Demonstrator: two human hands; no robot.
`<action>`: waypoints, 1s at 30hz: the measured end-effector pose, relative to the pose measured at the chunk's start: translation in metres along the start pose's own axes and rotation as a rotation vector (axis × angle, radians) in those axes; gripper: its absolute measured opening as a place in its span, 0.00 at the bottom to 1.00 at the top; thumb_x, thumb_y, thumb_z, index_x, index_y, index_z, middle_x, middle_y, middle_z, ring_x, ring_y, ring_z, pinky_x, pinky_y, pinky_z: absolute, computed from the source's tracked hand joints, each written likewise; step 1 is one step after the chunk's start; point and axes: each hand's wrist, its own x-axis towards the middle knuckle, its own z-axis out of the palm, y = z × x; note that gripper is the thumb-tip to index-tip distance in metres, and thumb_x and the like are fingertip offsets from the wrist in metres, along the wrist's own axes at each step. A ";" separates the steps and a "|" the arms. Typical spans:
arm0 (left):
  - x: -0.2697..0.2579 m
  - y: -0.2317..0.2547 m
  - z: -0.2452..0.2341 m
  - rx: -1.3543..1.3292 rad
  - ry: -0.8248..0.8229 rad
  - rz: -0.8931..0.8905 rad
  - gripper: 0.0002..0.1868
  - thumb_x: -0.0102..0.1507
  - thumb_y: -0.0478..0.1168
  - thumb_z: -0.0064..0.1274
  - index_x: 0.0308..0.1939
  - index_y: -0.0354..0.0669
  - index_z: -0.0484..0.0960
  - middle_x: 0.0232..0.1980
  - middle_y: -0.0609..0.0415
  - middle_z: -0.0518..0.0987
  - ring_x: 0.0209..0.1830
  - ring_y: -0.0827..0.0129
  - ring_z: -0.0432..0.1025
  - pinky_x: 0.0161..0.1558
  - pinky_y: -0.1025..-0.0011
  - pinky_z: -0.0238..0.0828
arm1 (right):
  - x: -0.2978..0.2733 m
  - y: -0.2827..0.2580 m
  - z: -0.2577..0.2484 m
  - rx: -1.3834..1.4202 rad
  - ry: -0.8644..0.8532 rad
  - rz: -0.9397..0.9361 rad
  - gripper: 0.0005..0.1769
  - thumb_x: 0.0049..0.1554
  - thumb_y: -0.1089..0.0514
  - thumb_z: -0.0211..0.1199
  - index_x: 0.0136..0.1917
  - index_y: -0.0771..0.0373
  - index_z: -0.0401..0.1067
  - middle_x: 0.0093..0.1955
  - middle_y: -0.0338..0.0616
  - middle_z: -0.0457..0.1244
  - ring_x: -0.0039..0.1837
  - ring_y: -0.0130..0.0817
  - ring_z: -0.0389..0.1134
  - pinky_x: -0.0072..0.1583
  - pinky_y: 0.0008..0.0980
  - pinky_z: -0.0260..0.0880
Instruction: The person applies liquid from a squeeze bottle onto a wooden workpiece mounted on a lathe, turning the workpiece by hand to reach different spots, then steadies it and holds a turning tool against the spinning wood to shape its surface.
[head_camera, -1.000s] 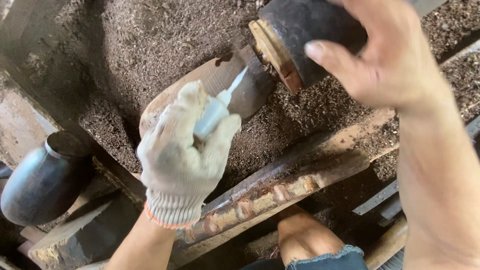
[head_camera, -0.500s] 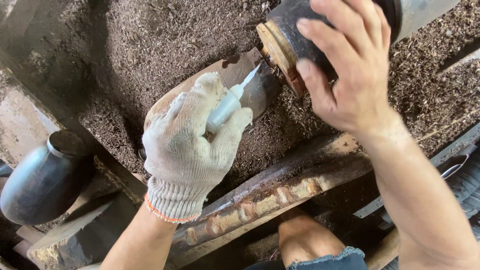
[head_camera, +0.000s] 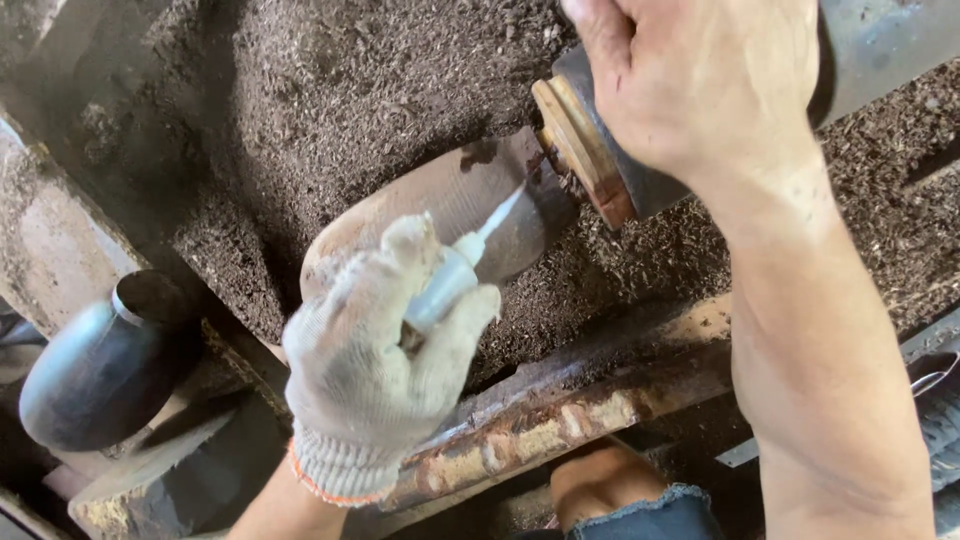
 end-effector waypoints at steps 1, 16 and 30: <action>-0.001 0.000 0.002 -0.018 -0.031 -0.040 0.28 0.62 0.43 0.70 0.59 0.32 0.77 0.32 0.54 0.80 0.29 0.75 0.78 0.30 0.74 0.75 | 0.002 -0.001 -0.003 0.041 -0.028 0.022 0.15 0.74 0.51 0.55 0.48 0.54 0.77 0.31 0.36 0.62 0.31 0.30 0.63 0.33 0.29 0.61; 0.000 0.003 0.010 0.117 -0.054 0.095 0.30 0.62 0.47 0.69 0.61 0.34 0.75 0.35 0.54 0.78 0.28 0.65 0.74 0.30 0.67 0.70 | -0.031 0.001 -0.006 0.350 0.130 0.010 0.06 0.71 0.64 0.57 0.54 0.61 0.75 0.46 0.39 0.67 0.45 0.33 0.70 0.47 0.30 0.68; 0.003 0.006 0.010 0.136 -0.070 0.070 0.28 0.62 0.48 0.70 0.58 0.36 0.76 0.34 0.56 0.78 0.28 0.66 0.74 0.30 0.68 0.71 | -0.032 0.001 -0.008 0.361 0.133 0.008 0.07 0.73 0.63 0.54 0.54 0.61 0.72 0.47 0.38 0.66 0.46 0.33 0.69 0.48 0.29 0.66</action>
